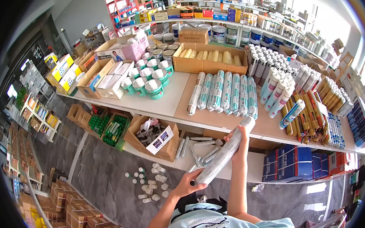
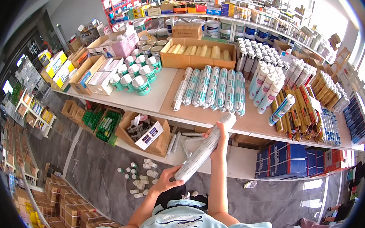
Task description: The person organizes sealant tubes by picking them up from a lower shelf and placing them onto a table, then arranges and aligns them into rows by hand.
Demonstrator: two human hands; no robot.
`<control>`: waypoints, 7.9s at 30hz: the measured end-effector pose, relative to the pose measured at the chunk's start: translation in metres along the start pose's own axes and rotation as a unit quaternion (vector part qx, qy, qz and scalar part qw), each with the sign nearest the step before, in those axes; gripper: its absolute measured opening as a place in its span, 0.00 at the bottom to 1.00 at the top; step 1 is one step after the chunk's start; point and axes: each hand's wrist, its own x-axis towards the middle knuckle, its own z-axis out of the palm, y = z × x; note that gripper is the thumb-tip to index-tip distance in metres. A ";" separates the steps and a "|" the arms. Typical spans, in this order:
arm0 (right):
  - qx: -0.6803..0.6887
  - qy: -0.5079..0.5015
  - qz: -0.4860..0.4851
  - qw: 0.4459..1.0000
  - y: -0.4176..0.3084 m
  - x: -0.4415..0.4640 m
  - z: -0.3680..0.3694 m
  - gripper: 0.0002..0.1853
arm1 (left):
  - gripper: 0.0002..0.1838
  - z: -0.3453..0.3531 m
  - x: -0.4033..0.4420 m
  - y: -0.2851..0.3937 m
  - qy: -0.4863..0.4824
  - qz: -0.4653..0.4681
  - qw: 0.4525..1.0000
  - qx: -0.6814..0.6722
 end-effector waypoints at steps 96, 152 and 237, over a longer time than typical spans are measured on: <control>-0.755 0.048 -0.318 0.571 0.071 0.121 -0.023 0.38 | 0.27 -0.084 0.240 -0.024 0.111 0.258 0.908 0.309; -0.740 -0.349 0.105 0.565 0.310 0.041 -0.277 0.29 | 0.23 -0.056 -0.037 -0.318 0.269 -0.133 0.916 0.265; -0.297 0.027 0.445 0.844 0.468 0.071 -0.303 0.25 | 0.14 -0.069 -0.110 -0.376 0.314 -0.320 0.894 -0.010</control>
